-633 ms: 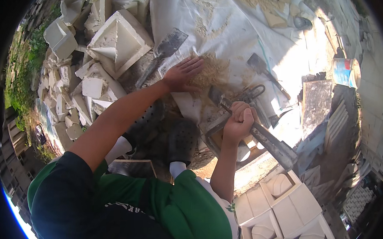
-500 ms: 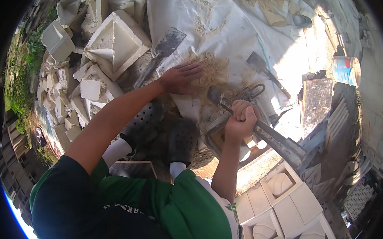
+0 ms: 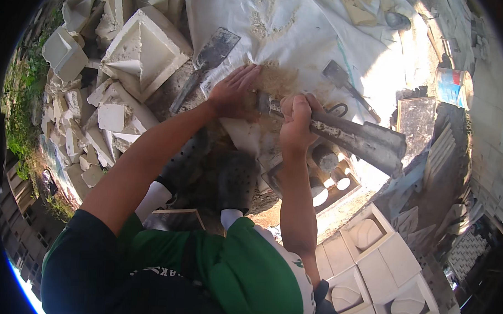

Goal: The person cleans out sand and debris from stone molds using a metal tool and their hands, tipping the molds over to empty them.

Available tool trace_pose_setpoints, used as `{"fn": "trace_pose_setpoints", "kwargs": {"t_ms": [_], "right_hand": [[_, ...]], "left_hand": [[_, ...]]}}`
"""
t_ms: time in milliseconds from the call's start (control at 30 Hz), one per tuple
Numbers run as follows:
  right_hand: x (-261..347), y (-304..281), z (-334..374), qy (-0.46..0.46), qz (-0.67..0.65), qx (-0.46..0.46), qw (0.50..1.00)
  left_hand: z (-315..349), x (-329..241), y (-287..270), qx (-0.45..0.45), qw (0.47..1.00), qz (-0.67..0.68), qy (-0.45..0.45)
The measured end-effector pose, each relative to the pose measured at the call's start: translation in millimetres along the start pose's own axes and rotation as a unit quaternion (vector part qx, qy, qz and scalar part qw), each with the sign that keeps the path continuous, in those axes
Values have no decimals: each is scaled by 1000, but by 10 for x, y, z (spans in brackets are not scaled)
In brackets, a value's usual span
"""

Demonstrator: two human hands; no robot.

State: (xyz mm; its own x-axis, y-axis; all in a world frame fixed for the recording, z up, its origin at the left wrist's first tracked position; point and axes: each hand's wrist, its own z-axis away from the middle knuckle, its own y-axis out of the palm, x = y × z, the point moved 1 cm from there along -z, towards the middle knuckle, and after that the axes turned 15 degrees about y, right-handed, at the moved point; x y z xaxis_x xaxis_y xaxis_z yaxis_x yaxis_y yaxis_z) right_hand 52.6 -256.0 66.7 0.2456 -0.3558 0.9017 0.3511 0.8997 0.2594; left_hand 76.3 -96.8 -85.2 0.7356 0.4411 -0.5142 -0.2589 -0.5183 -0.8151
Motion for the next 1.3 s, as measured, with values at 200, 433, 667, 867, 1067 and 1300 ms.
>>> {"fn": "trace_pose_setpoints", "kwargs": {"t_ms": [200,433,667,867,1067,1300], "right_hand": [[37,183,85,-108,-8,59,992],[152,249,-11,-44,-24,46,998],[-228,62,-139,-65,83,8,994],[64,100,218,-143,-11,52,988],[95,242,24,-42,37,14,998],[-130,132,-73,-52,85,17,995]], "left_hand": [[11,28,-166,-21,1000,16,-13],[75,48,-174,4,1000,-1,-28],[-61,-49,-155,2,1000,15,-27],[-6,-6,-133,-6,999,31,-37],[54,53,-243,21,999,-13,-35],[-56,-45,-187,20,999,6,-36]]}}
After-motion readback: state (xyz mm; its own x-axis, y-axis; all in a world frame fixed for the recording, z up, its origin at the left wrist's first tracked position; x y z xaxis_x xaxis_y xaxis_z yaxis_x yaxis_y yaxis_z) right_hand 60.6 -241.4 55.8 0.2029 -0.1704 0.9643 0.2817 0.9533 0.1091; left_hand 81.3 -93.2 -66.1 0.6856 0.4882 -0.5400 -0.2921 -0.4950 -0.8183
